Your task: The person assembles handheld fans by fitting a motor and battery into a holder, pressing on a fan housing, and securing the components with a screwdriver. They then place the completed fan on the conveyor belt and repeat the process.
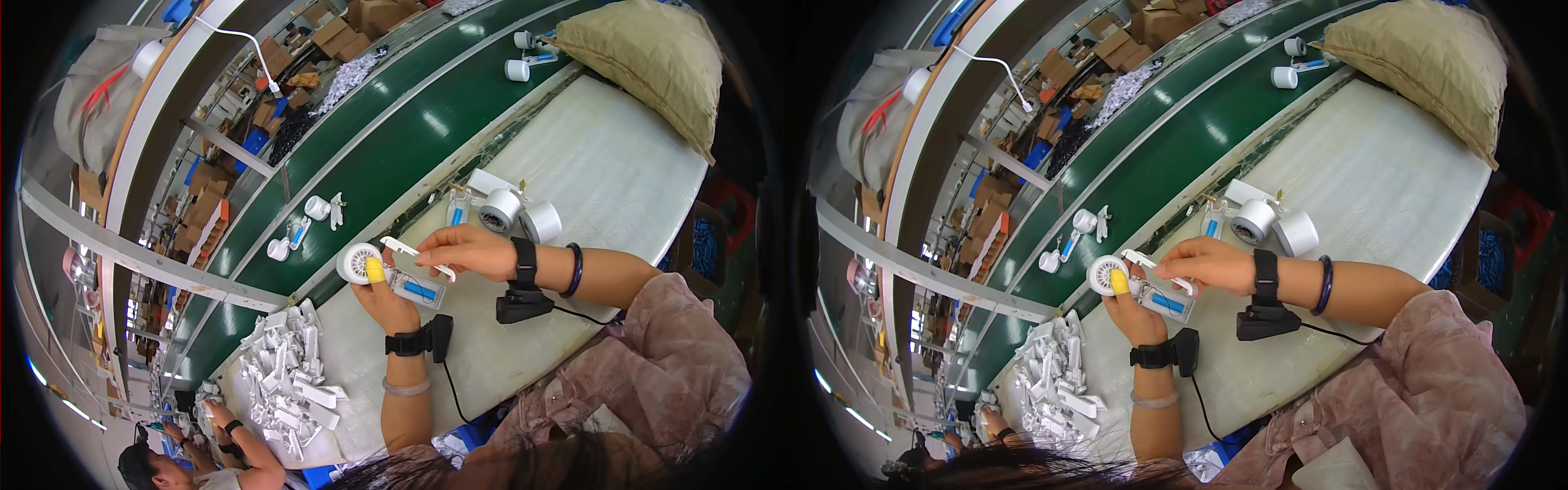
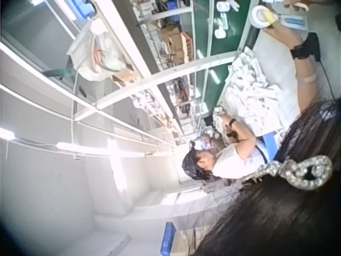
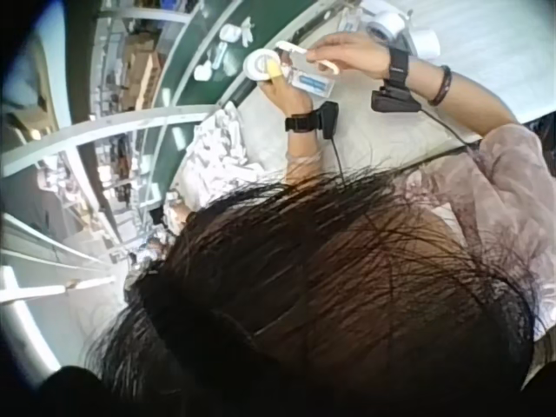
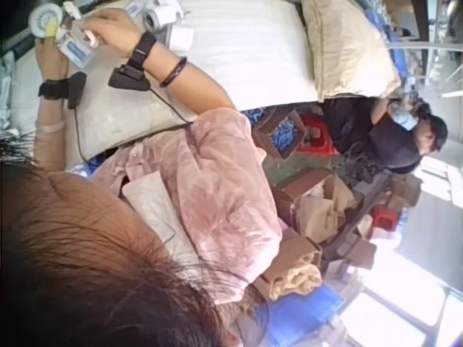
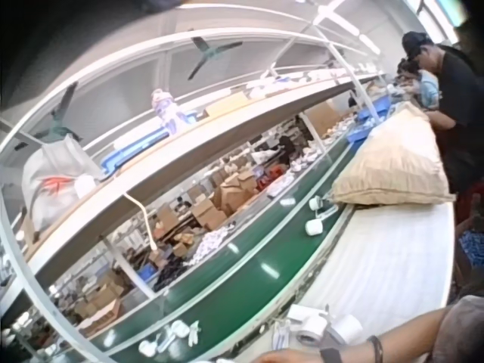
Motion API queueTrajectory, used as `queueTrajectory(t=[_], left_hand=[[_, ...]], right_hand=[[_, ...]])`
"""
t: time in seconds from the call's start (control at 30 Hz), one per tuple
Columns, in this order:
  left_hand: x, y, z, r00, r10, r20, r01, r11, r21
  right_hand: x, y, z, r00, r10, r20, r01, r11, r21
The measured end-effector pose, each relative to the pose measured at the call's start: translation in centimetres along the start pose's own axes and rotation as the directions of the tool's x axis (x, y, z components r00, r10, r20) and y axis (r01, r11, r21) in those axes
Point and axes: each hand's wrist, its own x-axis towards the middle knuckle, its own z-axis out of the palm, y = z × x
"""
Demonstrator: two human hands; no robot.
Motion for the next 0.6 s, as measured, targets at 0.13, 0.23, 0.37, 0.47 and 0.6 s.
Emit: queueTrajectory(t=[0.13,0.23,0.37,0.47,0.6], left_hand=[[-0.4,0.1,0.2,1.000,-0.004,0.006,0.004,1.000,-0.007],[-0.4,-0.1,0.0,0.999,-0.005,0.049,0.003,0.999,0.039],[-0.4,0.0,0.3,0.998,-0.013,0.065,0.014,1.000,-0.011],[-0.4,-0.2,0.3,0.999,-0.006,0.048,0.006,1.000,0.004],[-0.9,-0.2,0.7,1.000,-0.010,0.022,0.008,0.998,0.058]], right_hand=[[1.8,1.1,0.1,0.999,-0.007,0.052,-0.003,0.981,0.192],[2.1,1.3,0.5,0.997,-0.025,0.067,0.014,0.987,0.157],[2.0,1.2,0.5,0.996,-0.051,0.074,0.042,0.992,0.121],[2.0,0.8,0.4,0.993,-0.074,0.096,0.071,0.997,0.031],[2.1,0.2,0.2,0.988,-0.064,0.139,0.080,0.991,-0.111]])
